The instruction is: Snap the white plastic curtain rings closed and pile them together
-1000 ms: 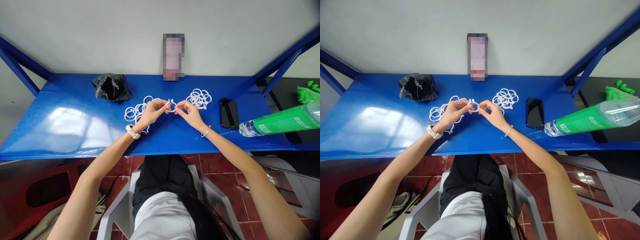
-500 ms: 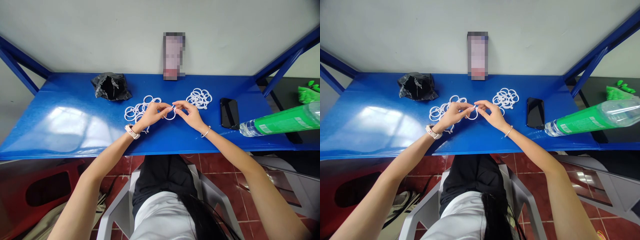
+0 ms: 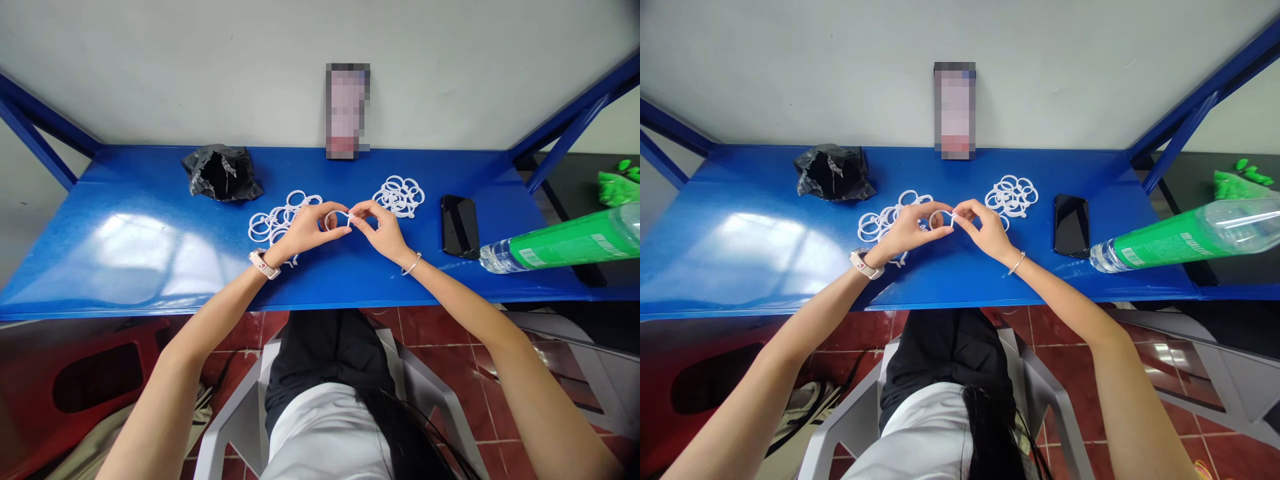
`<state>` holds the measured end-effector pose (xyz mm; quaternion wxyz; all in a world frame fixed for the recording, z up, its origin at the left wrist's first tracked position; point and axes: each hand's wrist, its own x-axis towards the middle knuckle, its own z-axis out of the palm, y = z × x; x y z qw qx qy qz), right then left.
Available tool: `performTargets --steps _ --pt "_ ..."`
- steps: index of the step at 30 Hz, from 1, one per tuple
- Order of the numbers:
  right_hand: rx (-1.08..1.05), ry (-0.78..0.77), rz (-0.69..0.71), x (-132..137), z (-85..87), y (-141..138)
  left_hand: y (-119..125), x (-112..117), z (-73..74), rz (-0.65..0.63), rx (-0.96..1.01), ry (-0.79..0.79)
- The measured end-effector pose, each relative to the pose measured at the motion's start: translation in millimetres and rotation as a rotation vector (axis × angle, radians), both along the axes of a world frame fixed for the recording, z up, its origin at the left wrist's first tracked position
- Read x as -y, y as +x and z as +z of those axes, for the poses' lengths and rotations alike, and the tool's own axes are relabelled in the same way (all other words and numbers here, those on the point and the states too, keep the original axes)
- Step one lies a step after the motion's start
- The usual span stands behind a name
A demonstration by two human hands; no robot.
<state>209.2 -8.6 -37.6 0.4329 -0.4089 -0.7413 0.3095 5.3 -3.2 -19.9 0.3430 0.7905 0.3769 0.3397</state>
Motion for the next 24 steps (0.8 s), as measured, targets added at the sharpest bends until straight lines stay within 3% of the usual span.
performTargets --steps 15,24 --pt "0.040 0.030 -0.038 -0.2 -0.9 1.6 -2.0 0.2 -9.6 0.014 -0.211 0.194" --pt "0.079 0.127 0.004 -2.0 -7.0 4.3 -2.5 1.0 -12.5 0.018 -0.330 0.419"
